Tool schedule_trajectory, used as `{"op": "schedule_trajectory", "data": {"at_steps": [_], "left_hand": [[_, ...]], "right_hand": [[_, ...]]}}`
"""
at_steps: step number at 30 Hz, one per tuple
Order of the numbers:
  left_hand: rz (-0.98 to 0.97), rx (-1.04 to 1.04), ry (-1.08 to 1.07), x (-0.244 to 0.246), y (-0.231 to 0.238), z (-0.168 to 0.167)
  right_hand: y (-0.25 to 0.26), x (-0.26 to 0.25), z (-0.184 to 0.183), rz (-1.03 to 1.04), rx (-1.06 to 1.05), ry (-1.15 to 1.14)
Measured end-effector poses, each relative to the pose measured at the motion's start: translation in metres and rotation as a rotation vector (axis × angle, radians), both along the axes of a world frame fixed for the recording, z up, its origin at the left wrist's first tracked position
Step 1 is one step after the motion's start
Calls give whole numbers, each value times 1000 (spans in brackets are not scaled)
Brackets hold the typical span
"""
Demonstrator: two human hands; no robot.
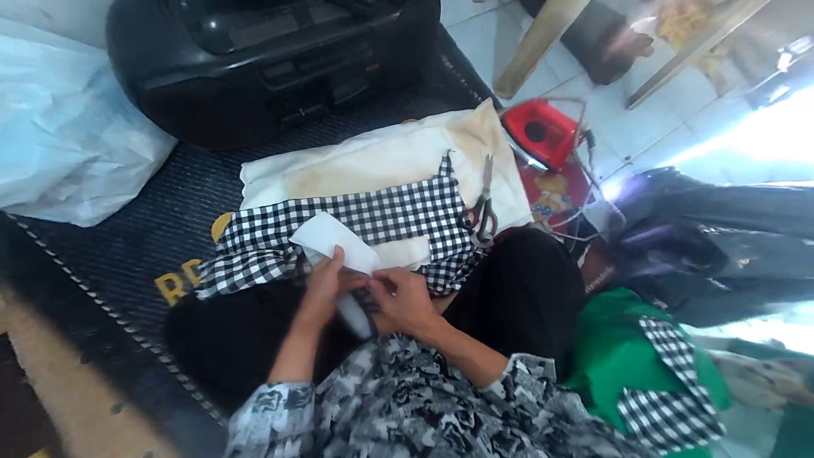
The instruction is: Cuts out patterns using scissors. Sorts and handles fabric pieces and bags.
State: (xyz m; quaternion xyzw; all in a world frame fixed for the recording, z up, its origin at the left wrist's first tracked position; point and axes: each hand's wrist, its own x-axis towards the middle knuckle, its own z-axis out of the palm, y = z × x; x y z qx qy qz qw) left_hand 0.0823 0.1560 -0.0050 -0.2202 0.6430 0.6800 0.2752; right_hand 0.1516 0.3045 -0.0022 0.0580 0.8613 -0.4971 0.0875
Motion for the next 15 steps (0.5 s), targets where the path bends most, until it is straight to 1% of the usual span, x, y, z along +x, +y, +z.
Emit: {"op": "schedule_trajectory", "data": {"at_steps": [2,4,7,10,15], "left_hand": [[-22,30,-18,0,0,2],[-36,50,-18,0,0,3],[-45,86,-4,0,-1,3],[-55,89,9,1,-1,2],[-76,31,23,-4,4,6]], "right_hand": [[4,-3,6,-31,-37,-79],[9,-6,7,-63,-119,-153],[14,-8,5,-92,-173,-186],[13,-8,5,-92,-138,-153],[17,-11,14,13,-26,-171]]}}
